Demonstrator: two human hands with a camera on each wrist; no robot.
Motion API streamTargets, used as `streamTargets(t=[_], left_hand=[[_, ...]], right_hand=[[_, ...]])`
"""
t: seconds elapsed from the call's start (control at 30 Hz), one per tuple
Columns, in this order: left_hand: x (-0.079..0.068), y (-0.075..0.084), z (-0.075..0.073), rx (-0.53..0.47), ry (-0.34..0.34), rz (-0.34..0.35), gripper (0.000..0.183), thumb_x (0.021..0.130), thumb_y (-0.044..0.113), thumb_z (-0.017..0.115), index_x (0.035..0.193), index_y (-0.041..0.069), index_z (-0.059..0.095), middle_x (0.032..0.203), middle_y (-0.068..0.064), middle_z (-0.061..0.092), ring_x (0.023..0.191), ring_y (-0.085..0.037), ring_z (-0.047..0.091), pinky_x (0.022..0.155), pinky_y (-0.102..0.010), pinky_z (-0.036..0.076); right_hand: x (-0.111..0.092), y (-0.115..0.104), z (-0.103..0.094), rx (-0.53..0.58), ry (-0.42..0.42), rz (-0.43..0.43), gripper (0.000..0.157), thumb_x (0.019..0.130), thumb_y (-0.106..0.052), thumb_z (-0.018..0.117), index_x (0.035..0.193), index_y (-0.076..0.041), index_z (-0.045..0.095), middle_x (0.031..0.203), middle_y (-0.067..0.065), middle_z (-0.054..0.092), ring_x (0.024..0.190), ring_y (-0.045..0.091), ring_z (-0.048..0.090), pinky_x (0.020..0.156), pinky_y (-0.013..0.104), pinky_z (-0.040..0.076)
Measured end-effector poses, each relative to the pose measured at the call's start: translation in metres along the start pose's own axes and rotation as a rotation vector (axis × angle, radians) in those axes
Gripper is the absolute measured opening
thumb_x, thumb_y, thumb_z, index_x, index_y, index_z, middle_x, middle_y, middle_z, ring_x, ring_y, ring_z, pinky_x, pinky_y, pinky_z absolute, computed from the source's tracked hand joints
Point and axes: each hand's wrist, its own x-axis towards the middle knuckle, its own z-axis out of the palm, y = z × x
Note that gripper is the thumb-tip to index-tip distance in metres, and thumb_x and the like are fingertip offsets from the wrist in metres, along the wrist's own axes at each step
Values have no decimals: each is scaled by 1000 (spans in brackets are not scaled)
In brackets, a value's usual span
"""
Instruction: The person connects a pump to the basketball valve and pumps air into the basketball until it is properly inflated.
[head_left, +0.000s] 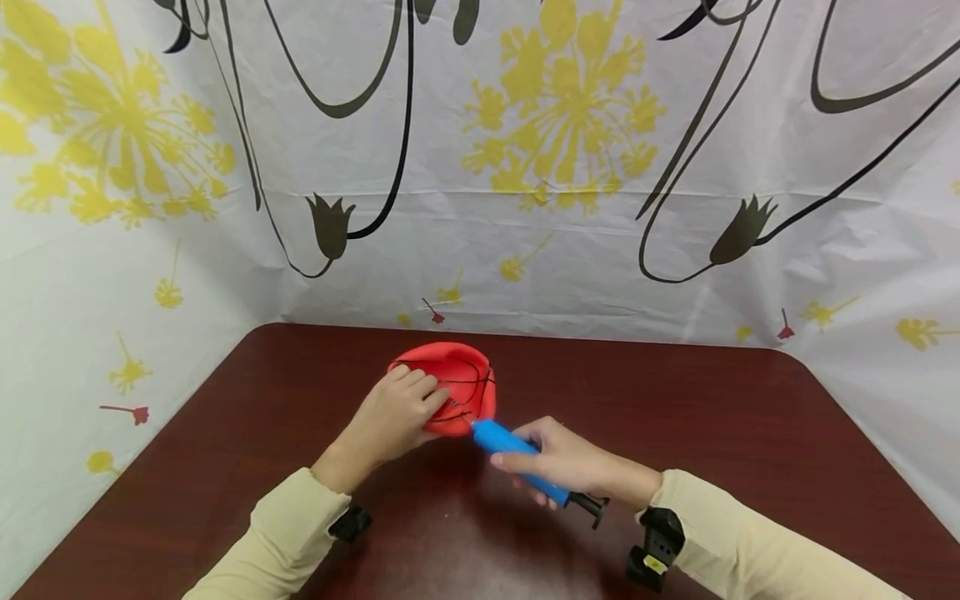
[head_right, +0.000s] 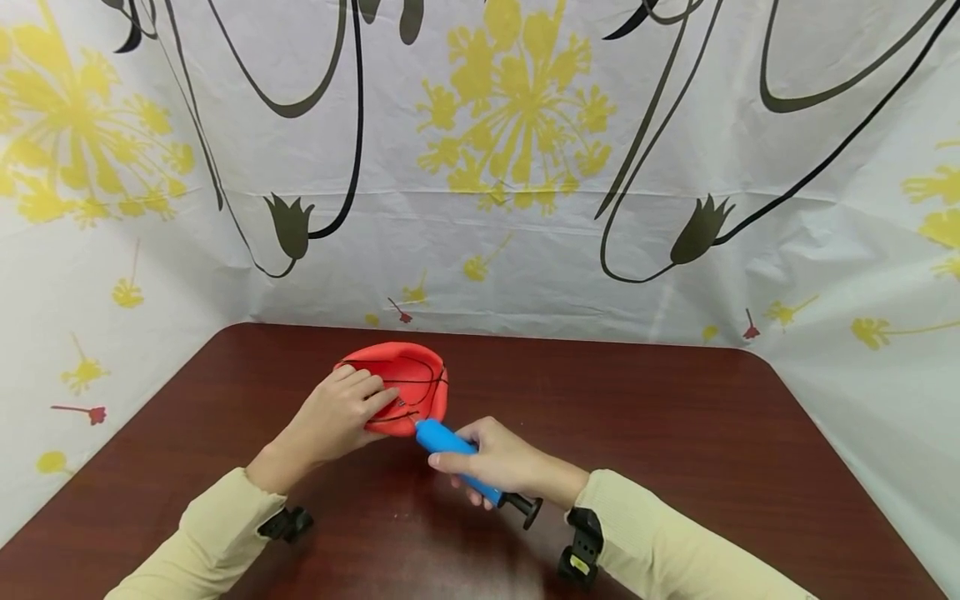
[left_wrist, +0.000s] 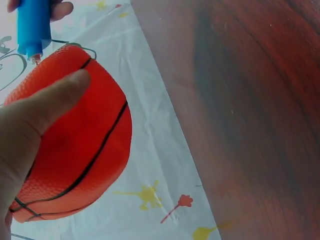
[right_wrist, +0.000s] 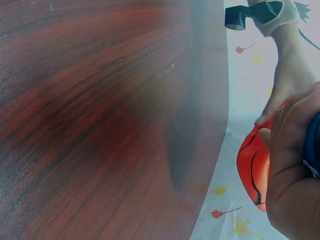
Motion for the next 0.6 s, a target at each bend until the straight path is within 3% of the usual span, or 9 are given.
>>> streamTargets(t=[0.23, 0.4, 0.6], left_hand=[[-2, 1, 1, 80, 47, 29, 29, 64, 22, 78, 89, 10, 70, 78, -3, 64, 66, -16, 57, 61, -27, 44], [-6, 1, 3, 97, 114, 76, 34, 62, 20, 80, 92, 9, 69, 77, -3, 63, 64, -16, 56, 60, -27, 45], [-7, 0, -1, 136, 187, 181, 40, 60, 22, 81, 94, 6, 67, 75, -4, 61, 61, -15, 54, 57, -25, 45]], right_hand=[[-3, -5, 0, 47, -18, 25, 30, 87, -28, 54, 94, 1, 54, 68, 15, 55, 43, 12, 48, 42, 23, 43], [-7, -10, -1, 119, -57, 71, 36, 87, -33, 52, 93, 3, 53, 66, 9, 55, 43, 9, 48, 42, 21, 43], [-14, -17, -3, 281, -177, 101, 41, 90, -35, 45, 101, 5, 51, 67, 2, 53, 46, 6, 48, 43, 19, 42]])
